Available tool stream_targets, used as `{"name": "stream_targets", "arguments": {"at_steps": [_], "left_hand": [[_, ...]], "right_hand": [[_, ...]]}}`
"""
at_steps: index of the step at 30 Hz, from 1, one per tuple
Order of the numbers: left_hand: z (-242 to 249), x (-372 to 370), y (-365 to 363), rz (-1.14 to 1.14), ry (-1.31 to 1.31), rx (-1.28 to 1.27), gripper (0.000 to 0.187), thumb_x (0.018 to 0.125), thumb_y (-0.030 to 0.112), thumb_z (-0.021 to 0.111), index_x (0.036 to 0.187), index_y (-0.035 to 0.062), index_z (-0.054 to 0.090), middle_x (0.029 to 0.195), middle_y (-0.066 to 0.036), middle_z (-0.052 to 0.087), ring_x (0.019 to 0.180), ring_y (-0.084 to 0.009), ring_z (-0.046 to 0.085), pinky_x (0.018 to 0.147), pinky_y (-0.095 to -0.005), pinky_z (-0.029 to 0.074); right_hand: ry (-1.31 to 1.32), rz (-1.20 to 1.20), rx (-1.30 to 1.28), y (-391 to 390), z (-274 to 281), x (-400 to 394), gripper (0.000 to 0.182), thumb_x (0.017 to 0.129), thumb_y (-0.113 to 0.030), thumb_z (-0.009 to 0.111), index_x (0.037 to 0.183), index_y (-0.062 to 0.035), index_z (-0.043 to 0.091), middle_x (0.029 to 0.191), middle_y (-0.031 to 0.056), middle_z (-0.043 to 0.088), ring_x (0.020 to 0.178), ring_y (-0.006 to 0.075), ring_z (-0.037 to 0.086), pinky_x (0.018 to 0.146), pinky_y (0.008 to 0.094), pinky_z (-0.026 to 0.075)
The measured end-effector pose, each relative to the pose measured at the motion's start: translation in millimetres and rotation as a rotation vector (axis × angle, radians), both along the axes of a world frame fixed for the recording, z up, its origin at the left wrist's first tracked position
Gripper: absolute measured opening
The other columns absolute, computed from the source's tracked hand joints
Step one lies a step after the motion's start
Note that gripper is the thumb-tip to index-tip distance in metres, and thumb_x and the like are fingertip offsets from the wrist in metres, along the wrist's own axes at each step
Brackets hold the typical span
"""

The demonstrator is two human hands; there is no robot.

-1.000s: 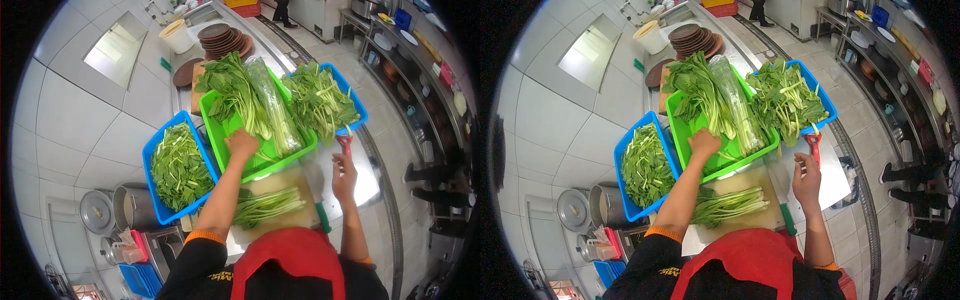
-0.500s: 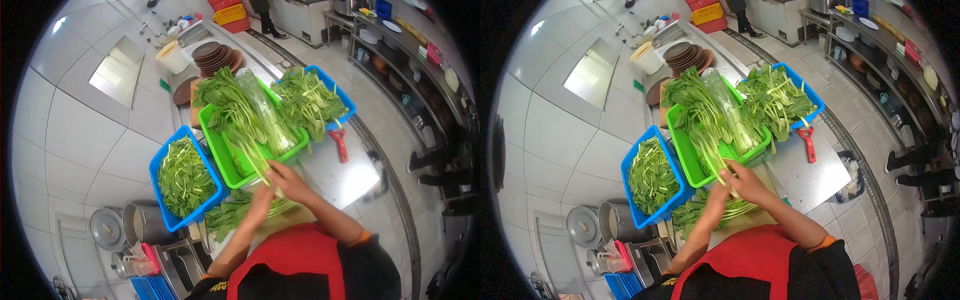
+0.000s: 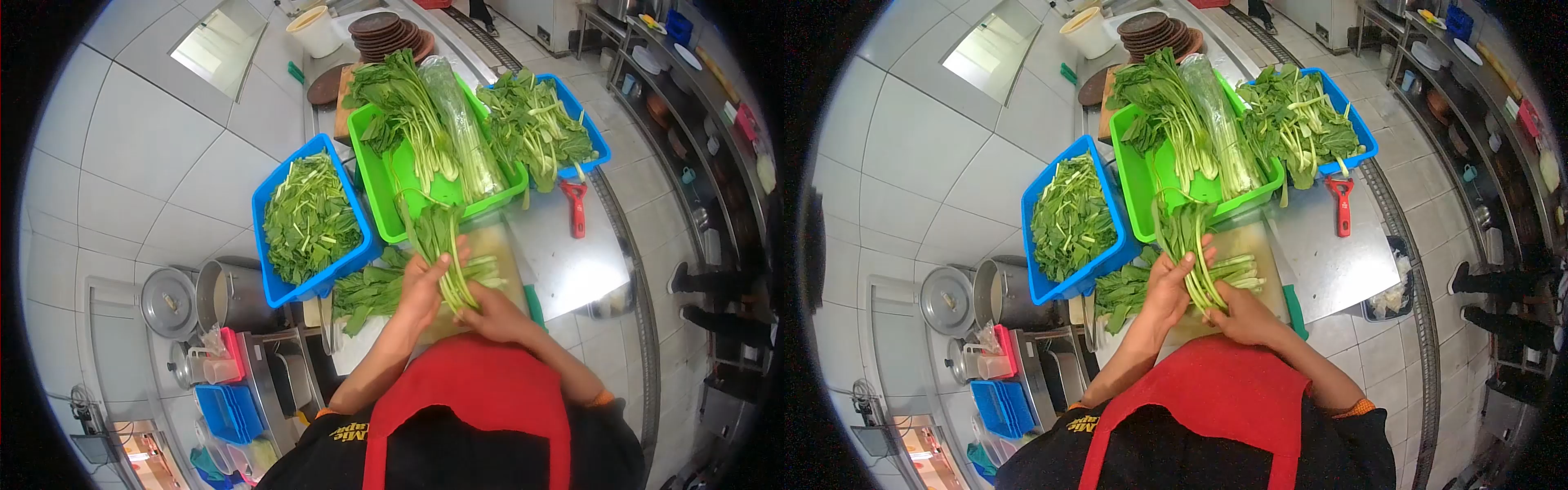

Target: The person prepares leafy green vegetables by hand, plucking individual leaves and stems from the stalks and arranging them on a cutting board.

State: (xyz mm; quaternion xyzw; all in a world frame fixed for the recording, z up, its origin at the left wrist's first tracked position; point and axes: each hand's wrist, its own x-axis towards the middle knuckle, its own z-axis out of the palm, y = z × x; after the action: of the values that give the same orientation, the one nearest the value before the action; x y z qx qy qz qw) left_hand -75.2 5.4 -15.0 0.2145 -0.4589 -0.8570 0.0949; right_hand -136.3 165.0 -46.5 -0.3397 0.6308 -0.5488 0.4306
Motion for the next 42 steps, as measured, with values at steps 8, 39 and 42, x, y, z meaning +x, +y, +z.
{"name": "stream_targets", "arguments": {"at_steps": [8,39,42], "left_hand": [[38.6,9.4,10.1,-0.173,0.164,0.104,0.052,0.102,0.031,0.039,0.144,0.0007,0.035,0.138,-0.025,0.05,0.12,-0.038,0.057,0.099,-0.0487,0.049],[40.7,24.8,24.4,-0.246,0.188,-0.095,0.067,0.094,0.054,0.05,0.133,-0.0006,0.048,0.112,-0.019,0.063,0.094,-0.0284,0.065,0.086,-0.042,0.051],[30.5,24.6,20.3,-0.266,0.147,-0.31,0.052,0.091,0.031,0.067,0.128,-0.0017,0.051,0.108,-0.015,0.065,0.091,-0.0235,0.064,0.082,-0.0378,0.052]], "right_hand": [[0.141,0.048,-0.038,2.6,-4.2,-3.9,0.037,0.09,-0.019,0.068,0.118,0.0006,0.054,0.096,0.0166,0.067,0.091,0.0228,0.066,0.082,0.0357,0.051],[-0.215,-0.635,-0.684,-3.8,73.2,-66.8,0.023,0.102,-0.015,0.051,0.118,0.0014,0.051,0.091,0.0105,0.066,0.077,0.0154,0.063,0.073,0.0296,0.052],[-0.16,-0.666,-0.683,1.5,74.3,-75.7,0.025,0.102,-0.018,0.051,0.117,0.0016,0.052,0.088,0.01,0.067,0.076,0.015,0.063,0.072,0.0293,0.052]]}}
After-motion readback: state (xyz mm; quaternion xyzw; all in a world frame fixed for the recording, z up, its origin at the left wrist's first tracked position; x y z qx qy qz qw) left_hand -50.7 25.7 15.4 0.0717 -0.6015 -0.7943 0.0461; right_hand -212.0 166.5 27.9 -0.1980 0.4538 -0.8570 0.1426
